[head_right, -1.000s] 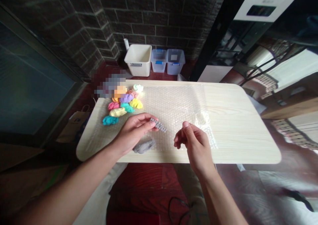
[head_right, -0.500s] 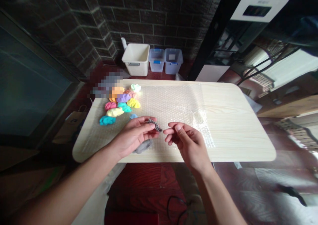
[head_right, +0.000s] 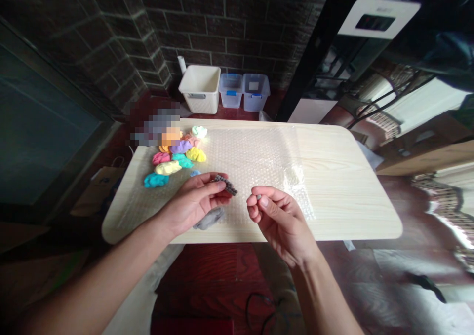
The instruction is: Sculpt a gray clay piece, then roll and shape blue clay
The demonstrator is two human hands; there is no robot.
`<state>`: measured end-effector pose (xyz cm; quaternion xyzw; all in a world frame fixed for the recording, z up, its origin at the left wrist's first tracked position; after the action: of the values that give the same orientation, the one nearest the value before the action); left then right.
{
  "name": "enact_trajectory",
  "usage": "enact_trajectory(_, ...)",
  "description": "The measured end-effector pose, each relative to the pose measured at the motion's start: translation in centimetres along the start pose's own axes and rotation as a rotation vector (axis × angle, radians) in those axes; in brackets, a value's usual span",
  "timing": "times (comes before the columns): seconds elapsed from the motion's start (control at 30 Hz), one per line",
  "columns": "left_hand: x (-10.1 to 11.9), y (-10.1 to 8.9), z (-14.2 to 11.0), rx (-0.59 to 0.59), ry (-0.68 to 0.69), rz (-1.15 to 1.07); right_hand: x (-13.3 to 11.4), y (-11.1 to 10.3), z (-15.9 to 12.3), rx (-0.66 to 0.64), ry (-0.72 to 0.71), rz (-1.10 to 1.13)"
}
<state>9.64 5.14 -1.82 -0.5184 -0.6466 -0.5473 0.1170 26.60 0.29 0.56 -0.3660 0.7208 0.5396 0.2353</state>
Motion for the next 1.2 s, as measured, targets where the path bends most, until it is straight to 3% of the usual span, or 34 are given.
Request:
enact_trajectory(0.27, 0.1, 0.0, 0.1, -0.007, 0.016, -0.03, 0.4, 1.9, 0.1, -0.114, 0.09, 0.065)
enact_trajectory(0.5, 0.4, 0.3, -0.1, -0.022, 0.029, -0.02, 0.0, 0.9, 0.3, -0.102, -0.092, -0.021)
enact_trajectory(0.83, 0.6, 0.5, -0.2, -0.028, 0.021, -0.022, 0.3, 1.0, 0.3, -0.096, -0.036, 0.033)
enact_trajectory(1.03, 0.5, 0.4, -0.2, -0.039, 0.036, -0.03, -0.1, 0.7, 0.3, -0.125, -0.12, 0.016)
enact_trajectory(1.2, 0.7, 0.4, -0.3, -0.031, 0.057, -0.029, 0.1, 0.9, 0.2, -0.11, -0.069, 0.022)
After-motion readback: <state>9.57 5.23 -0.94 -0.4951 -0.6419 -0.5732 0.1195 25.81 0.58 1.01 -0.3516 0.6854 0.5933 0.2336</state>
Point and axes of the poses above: each hand's wrist, its own z-axis towards the middle knuckle, its own y-axis out of the palm, x = y × z, the point moved 7 cm from there along z, towards the middle knuckle, and after that the axes turned 7 degrees about z, right-handed, at the moved point
